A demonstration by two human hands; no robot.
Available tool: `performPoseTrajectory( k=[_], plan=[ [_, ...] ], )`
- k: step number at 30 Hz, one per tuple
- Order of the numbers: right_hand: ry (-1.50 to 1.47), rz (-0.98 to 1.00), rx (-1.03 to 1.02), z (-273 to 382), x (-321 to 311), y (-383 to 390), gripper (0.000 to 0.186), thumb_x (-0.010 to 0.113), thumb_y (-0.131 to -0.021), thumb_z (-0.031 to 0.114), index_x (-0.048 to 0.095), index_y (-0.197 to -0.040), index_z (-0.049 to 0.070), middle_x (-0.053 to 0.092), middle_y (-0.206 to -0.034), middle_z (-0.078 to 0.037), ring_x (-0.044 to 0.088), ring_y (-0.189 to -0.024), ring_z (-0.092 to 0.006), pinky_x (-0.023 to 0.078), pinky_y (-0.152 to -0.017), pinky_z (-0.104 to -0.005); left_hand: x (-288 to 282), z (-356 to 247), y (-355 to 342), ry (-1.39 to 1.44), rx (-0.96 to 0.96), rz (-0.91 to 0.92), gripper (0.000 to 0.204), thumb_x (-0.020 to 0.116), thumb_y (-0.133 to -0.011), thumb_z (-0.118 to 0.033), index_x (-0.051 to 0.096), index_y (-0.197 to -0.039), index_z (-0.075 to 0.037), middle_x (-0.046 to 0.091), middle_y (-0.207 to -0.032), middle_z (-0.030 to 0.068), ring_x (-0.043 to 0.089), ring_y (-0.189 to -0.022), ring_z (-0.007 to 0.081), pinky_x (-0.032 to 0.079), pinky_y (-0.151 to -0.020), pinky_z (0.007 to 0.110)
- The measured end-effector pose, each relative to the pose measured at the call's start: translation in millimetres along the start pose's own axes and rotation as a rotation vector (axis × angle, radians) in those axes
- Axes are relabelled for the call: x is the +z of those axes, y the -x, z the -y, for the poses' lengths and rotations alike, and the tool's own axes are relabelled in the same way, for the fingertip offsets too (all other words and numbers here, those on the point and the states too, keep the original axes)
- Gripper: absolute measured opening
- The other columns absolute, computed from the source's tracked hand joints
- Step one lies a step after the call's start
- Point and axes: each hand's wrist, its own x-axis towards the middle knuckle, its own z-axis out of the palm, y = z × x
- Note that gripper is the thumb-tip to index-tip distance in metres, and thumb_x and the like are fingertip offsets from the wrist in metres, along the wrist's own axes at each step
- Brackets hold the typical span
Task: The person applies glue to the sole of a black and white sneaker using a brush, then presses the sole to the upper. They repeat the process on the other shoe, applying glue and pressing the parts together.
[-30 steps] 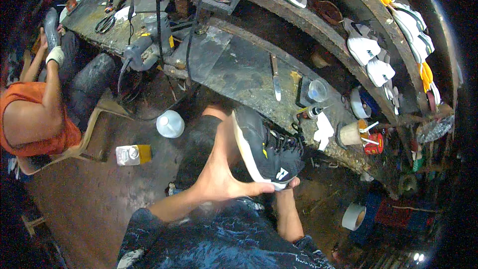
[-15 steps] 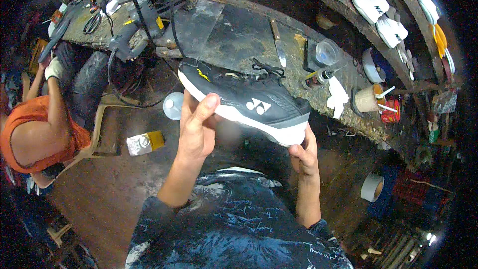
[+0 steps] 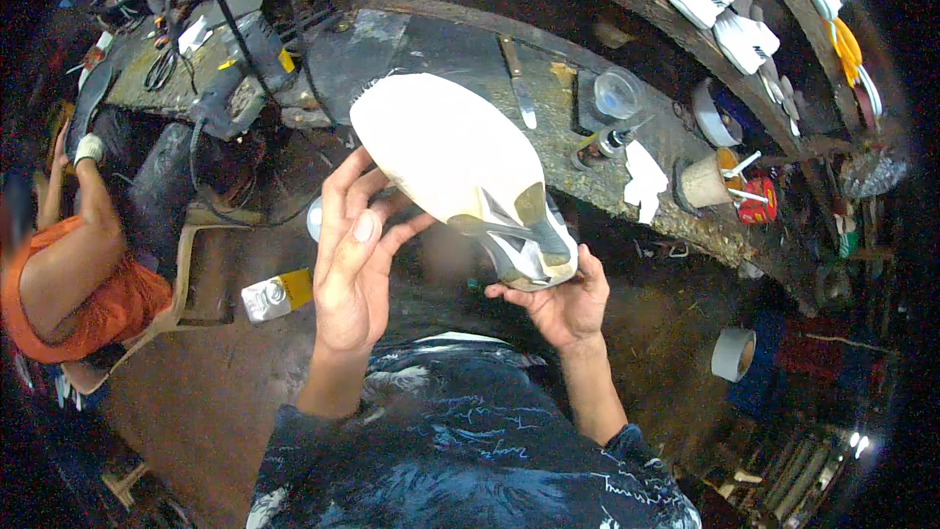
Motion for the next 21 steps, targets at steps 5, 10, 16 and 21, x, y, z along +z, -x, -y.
performPoseTrajectory(
  k=[5,10,16,21],
  plan=[
    [-0.079,0.021,0.009,-2.9,12.8,4.2,0.088,0.053,-0.107,0.060,0.035,-0.165,-0.004,0.055,-0.152,-0.039,0.072,-0.111,-0.0610,0.072,-0.085,-0.0589,2.6,-0.5,-0.2,-0.038,0.042,0.005,0.085,0.068,-0.103,-0.036,0.027,-0.171,-0.005,0.049,-0.156,0.0199,0.054,-0.142,0.0314,0.050,-0.116,0.051],
    [0.181,0.004,-0.065,-1.2,22.1,20.1,0.088,0.057,-0.105,0.057,0.037,-0.164,-0.005,0.057,-0.153,-0.036,0.066,-0.128,-0.0583,0.066,-0.099,-0.0629,5.7,7.6,3.2,0.016,0.086,-0.022,0.109,0.082,-0.093,-0.015,0.010,-0.175,-0.009,0.044,-0.160,0.0204,0.051,-0.144,0.0331,0.047,-0.120,0.051],
    [0.605,-0.186,-0.502,-21.1,37.0,38.6,0.100,0.069,-0.091,0.066,0.047,-0.153,-0.010,0.072,-0.133,-0.030,0.079,-0.103,-0.0432,0.069,-0.087,-0.0456,20.1,24.7,8.3,0.149,0.063,-0.070,0.133,0.091,-0.079,0.003,0.002,-0.176,-0.014,0.036,-0.165,0.0211,0.049,-0.146,0.0349,0.041,-0.126,0.054],
    [0.574,-0.194,-0.577,-21.7,45.8,47.1,0.103,0.085,-0.080,0.043,0.041,-0.159,-0.007,0.061,-0.144,-0.017,0.062,-0.132,-0.0284,0.047,-0.116,-0.0423,35.5,26.3,18.9,0.143,0.054,0.014,0.128,0.090,-0.084,0.000,0.001,-0.175,-0.014,0.040,-0.163,0.0198,0.045,-0.153,0.0376,0.043,-0.125,0.054]
  ],
)
